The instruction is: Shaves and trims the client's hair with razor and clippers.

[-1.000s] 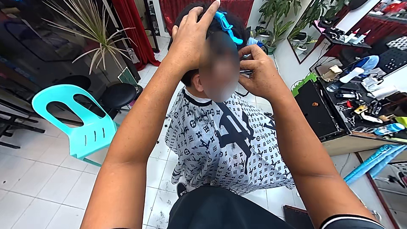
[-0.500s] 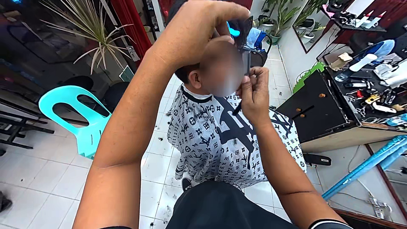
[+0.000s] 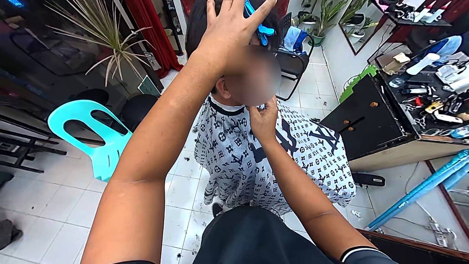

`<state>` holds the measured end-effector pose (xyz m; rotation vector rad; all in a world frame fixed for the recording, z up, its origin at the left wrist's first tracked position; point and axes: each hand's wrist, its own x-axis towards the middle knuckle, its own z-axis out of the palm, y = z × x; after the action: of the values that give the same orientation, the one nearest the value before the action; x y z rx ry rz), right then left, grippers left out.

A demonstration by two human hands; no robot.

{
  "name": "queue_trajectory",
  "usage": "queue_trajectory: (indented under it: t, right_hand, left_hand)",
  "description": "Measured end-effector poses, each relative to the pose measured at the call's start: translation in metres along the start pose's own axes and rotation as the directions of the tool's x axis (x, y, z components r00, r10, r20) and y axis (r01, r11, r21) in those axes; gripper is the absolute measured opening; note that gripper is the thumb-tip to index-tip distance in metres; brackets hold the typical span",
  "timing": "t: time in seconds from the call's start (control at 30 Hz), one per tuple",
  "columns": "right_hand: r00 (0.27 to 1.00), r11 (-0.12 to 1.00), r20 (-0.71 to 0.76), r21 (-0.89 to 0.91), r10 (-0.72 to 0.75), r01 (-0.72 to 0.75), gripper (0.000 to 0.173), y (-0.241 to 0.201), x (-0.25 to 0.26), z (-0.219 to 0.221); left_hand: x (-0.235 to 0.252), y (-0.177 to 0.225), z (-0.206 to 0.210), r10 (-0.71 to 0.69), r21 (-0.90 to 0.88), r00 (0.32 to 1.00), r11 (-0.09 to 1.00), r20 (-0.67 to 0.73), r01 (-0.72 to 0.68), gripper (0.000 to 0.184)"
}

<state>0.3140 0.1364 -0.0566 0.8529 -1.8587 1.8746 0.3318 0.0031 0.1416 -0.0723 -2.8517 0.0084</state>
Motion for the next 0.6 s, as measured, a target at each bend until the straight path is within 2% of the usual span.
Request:
queue_trajectory:
  t: [0.33, 0.4, 0.5, 0.6]
  right_hand:
    - [1.000, 0.999, -0.010, -0.032, 0.001, -0.002, 0.015, -0.002, 0.002, 0.004]
    - [1.000, 0.999, 0.002, -0.037, -0.025, 0.025, 0.017, -0.003, 0.001, -0.005]
    - [0.998, 0.998, 0.064, -0.059, -0.025, 0.029, 0.023, -0.012, -0.003, -0.034]
    - [0.997, 0.998, 0.063, -0.050, -0.037, 0.040, 0.023, -0.023, -0.007, -0.060]
  left_hand:
    - [-0.001, -0.006, 0.001, 0.011, -0.032, 1.000, 0.999, -0.028, -0.012, 0.117]
    - [-0.006, -0.013, 0.003, 0.030, -0.059, 0.995, 0.998, -0.091, -0.036, 0.113]
    - [-0.022, -0.025, 0.012, 0.003, -0.058, 0.966, 0.998, -0.259, -0.019, 0.107]
    - [-0.040, -0.027, 0.031, 0.067, -0.028, 0.936, 0.996, -0.345, -0.082, 0.108]
